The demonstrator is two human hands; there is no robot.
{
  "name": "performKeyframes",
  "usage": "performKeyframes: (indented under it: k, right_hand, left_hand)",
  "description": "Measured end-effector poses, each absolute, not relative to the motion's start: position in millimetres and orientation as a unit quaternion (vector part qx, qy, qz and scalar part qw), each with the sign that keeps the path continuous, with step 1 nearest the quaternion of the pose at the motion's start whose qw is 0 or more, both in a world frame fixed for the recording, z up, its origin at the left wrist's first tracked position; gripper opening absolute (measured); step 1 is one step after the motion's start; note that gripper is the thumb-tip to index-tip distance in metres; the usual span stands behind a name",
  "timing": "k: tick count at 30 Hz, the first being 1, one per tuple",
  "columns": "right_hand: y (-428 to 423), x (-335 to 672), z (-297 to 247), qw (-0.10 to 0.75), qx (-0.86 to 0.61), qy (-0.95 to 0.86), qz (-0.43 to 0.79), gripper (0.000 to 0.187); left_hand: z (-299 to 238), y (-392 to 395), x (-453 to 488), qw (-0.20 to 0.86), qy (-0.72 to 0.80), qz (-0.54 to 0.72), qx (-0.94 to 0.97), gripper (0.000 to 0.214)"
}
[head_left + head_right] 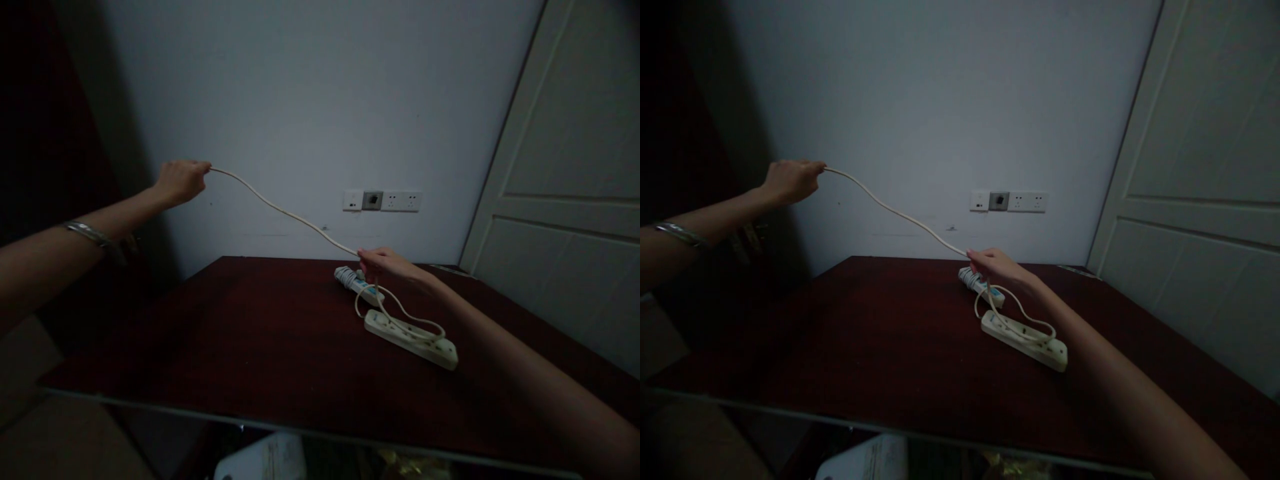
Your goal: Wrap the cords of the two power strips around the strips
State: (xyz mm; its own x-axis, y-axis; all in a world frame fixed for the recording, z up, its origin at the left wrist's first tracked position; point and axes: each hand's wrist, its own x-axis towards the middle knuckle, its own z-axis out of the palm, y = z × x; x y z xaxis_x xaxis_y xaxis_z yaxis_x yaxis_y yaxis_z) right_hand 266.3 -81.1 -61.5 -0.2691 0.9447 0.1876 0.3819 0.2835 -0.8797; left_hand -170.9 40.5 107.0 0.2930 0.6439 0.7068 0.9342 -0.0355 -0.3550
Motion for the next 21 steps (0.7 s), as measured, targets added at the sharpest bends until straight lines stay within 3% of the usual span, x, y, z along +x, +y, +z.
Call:
performKeyframes:
  k: [8,17,21]
  right_hand:
    - [-64,239,-70,0.502,-0.528,-0.626,0.28,0.055]
    - [-69,240,-70,0.418,-0.536,-0.697,0.229,0.056]
    - [-80,250,-69,0.38,-0.517,-0.706,0.301,0.06]
  left_hand:
    - [110,44,-186,0.391,-0.598,-0.168,-0.679,0.038]
    - [97,51,-184,0.381,-0.587,-0.137,-0.701,0.037]
    - [99,52,-183,0.374,-0.61,-0.166,-0.679,0.039]
